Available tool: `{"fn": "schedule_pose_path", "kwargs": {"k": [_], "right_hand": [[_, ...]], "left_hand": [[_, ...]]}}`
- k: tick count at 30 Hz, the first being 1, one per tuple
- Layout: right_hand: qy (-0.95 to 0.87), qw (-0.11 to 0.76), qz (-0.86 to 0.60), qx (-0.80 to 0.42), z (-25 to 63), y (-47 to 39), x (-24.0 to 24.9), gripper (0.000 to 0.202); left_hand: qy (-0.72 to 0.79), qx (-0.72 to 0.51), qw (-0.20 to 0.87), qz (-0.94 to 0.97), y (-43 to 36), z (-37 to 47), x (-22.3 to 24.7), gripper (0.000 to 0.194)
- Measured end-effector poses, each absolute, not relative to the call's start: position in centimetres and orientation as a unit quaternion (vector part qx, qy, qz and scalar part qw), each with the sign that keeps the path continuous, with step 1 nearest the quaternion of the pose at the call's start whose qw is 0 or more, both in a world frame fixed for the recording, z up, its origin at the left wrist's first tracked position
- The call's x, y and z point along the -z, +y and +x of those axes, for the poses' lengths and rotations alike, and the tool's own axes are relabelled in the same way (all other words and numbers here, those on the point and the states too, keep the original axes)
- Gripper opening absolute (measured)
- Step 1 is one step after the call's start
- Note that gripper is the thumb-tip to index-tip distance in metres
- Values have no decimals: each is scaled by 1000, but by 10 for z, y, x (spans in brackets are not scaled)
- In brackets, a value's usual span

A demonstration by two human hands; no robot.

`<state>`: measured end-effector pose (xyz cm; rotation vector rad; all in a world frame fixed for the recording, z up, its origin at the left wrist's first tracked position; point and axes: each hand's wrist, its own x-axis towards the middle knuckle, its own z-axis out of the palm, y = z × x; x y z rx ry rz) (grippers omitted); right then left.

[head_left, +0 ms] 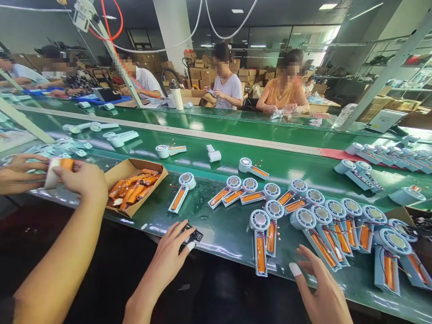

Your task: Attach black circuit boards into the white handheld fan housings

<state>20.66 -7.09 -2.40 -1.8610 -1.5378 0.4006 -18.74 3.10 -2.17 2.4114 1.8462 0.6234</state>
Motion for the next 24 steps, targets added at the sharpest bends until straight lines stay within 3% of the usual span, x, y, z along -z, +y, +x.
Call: {"fn": "schedule_pose_path", "kwargs": {"k": [5, 8, 11, 14, 16, 20, 24], "right_hand": [[-667, 360, -637, -140, 183, -64, -2, 24], [-680, 364, -618, -149, 155, -55, -15, 23], [-644, 344, -672, -126, 135, -41, -16, 29], [-630, 324, -696, -118, 132, -25, -13, 34], [-642, 314, -687, -133, 134, -18, -13, 31], [-667, 331, -643, -181, 142, -15, -17, 31], [-653, 384, -617, -213, 145, -19, -18, 29]], "left_hand": [[555, -247, 38, 793, 47, -177, 24, 32], [577, -327, 76, 745, 49, -156, 15, 34], [604, -376, 164, 684, 46, -127, -4, 35], [584, -408, 368, 598, 39, -94, -23, 31], [557, -418, 449, 560, 33, -73, -28, 25], [517, -409, 551, 512, 19, -39, -20, 19], [519, -401, 543, 525, 7, -20, -12, 17]]}}
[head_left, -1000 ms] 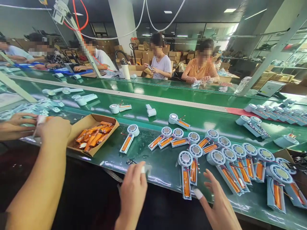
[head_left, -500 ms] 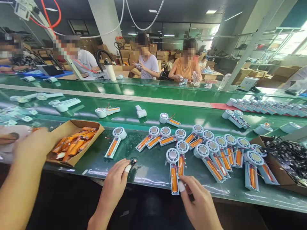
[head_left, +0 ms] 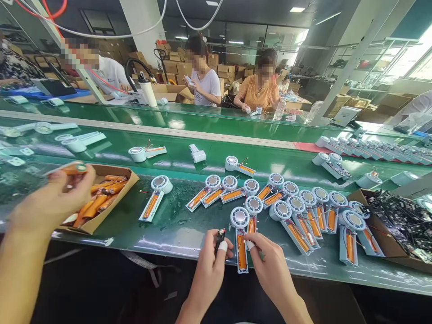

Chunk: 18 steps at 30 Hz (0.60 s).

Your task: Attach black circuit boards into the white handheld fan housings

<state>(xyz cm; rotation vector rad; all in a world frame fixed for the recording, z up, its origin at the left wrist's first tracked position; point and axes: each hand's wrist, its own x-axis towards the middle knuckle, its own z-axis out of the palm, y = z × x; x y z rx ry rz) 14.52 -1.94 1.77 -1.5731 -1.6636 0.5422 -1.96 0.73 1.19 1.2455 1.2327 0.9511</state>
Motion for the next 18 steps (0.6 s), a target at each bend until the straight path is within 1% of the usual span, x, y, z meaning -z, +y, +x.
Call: {"fn": "schedule_pose_path", "kwargs": {"k": [3, 5, 7, 9, 12, 14, 16, 18], "right_hand": [[-630, 422, -618, -205, 145, -21, -13, 27], [-647, 440, -598, -172, 145, -21, -11, 27], [-690, 440, -559, -133, 145, -21, -10, 29], [-734, 422, -518, -120, 146, -22, -11, 30], [-761, 404, -485, -150, 147, -24, -13, 29], [-757, 409, -476, -181, 148, -26, -13, 28], [-734, 422, -484, -223, 147, -28, -11, 27], [-684, 440, -511, -279, 148, -29, -7, 23]], "left_hand": [[544, -398, 506, 538, 6, -14, -18, 19], [550, -393, 506, 536, 9, -13, -24, 22], [543, -383, 522, 534, 13, -10, -29, 23], [530, -369, 543, 538, 16, -7, -30, 24], [512, -346, 557, 555, 20, -13, -24, 26], [521, -364, 536, 556, 24, -35, -20, 29], [543, -406, 501, 539, 32, -72, -18, 36], [560, -422, 482, 525, 41, -114, -19, 48]]}}
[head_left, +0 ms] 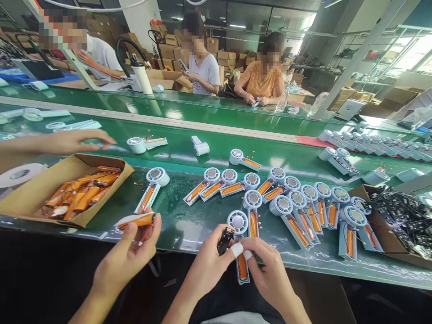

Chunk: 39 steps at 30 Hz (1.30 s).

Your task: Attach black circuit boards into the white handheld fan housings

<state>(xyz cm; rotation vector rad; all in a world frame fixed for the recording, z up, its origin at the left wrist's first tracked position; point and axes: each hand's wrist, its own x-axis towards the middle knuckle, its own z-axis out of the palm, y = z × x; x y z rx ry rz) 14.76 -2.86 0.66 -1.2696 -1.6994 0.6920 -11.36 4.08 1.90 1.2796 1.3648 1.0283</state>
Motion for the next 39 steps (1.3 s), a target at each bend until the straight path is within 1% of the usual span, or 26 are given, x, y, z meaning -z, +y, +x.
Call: {"fn": "schedule_pose_path", "kwargs": {"k": [1, 2, 3, 6, 10, 15, 18, 19, 21, 23, 25, 28, 32, 34, 37, 39], "right_hand": [[-652, 448, -529, -309, 148, -29, -4, 21], [-617, 454, -546, -339, 149, -29, -1, 20], [-583, 460, -560, -367, 150, -29, 2, 19], [-517, 467, -584, -418, 153, -29, 8, 19], [-532, 476, -580, -393, 154, -29, 6, 16], [-551, 479, -564, -386, 154, -29, 0, 19], [-551, 483, -556, -393, 153, -28, -1, 19], [-550, 482, -557, -392, 153, -27, -1, 19], [-545, 483, -565, -387, 152, -27, -1, 18], [-534, 490, -572, -384, 151, -27, 0, 17], [-528, 495, -576, -380, 150, -26, 1, 17], [-540, 484, -580, -371, 150, -25, 1, 18], [-594, 435, -589, -332, 150, -26, -9, 24], [-640, 407, -593, -272, 149, -28, -15, 28], [-704, 383, -578, -157, 146, -28, -17, 24], [-728, 371, -568, -94, 144, -27, -14, 23]], "left_hand": [[567, -425, 478, 519, 45, -132, -19, 56], [570, -421, 477, 520, 48, -147, -19, 60], [581, -433, 449, 523, 50, -158, -18, 61], [578, -436, 409, 556, 53, -166, -9, 58], [550, -454, 376, 591, 57, -168, -1, 46], [557, -455, 338, 606, 54, -182, -16, 51], [566, -487, 285, 601, 30, -144, -23, 50], [566, -496, 269, 601, 21, -120, -23, 39], [550, -475, 289, 624, 4, -67, -20, 22], [535, -451, 312, 642, -4, -23, -15, 14], [527, -411, 353, 655, -3, 1, -13, 15], [481, -368, 415, 679, 6, 4, -15, 22], [451, -357, 437, 692, 15, -6, -15, 22], [471, -364, 437, 675, 16, -5, -12, 21], [526, -369, 448, 621, 15, -1, -10, 21], [565, -366, 477, 566, 15, -1, -11, 23]]}}
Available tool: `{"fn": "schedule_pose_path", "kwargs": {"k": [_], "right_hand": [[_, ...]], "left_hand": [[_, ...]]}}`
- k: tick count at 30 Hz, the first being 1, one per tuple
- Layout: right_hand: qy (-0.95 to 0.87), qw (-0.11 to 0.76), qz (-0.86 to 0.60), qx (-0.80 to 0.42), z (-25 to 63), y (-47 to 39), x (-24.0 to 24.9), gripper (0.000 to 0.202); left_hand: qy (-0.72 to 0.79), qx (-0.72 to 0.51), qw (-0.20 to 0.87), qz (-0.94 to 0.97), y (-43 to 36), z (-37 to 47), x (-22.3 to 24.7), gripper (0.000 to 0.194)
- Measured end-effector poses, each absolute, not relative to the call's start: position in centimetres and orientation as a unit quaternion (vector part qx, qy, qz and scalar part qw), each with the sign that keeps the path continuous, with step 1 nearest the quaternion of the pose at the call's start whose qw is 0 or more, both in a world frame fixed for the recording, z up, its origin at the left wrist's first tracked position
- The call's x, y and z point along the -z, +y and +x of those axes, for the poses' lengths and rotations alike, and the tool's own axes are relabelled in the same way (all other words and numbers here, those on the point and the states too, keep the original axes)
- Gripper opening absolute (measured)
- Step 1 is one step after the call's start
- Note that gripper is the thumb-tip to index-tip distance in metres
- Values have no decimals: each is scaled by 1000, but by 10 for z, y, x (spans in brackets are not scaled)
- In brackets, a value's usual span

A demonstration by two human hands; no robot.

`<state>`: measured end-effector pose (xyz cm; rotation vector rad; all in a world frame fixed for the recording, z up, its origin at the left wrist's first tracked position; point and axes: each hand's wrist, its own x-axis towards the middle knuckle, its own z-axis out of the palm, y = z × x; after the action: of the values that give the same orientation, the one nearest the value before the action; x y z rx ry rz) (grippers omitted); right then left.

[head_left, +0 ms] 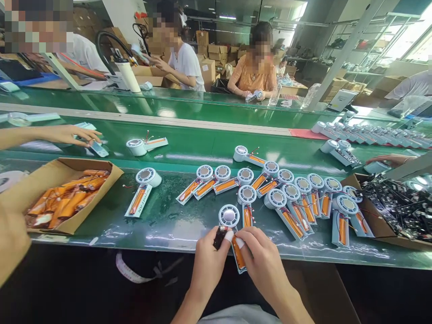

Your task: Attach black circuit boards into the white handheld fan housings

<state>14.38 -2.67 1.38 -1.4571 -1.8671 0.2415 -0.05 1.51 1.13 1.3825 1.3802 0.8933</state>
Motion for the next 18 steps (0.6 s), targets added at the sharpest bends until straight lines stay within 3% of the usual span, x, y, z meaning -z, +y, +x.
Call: {"fn": "schedule_pose_path", "kwargs": {"k": [6, 18], "right_hand": [[-732, 345, -586, 27, 130, -24, 4, 29], [-752, 344, -562, 5, 132, -12, 1, 29]], "left_hand": [[554, -383, 615, 409, 15, -2, -11, 30], [525, -376, 606, 464, 11, -11, -15, 42]]}}
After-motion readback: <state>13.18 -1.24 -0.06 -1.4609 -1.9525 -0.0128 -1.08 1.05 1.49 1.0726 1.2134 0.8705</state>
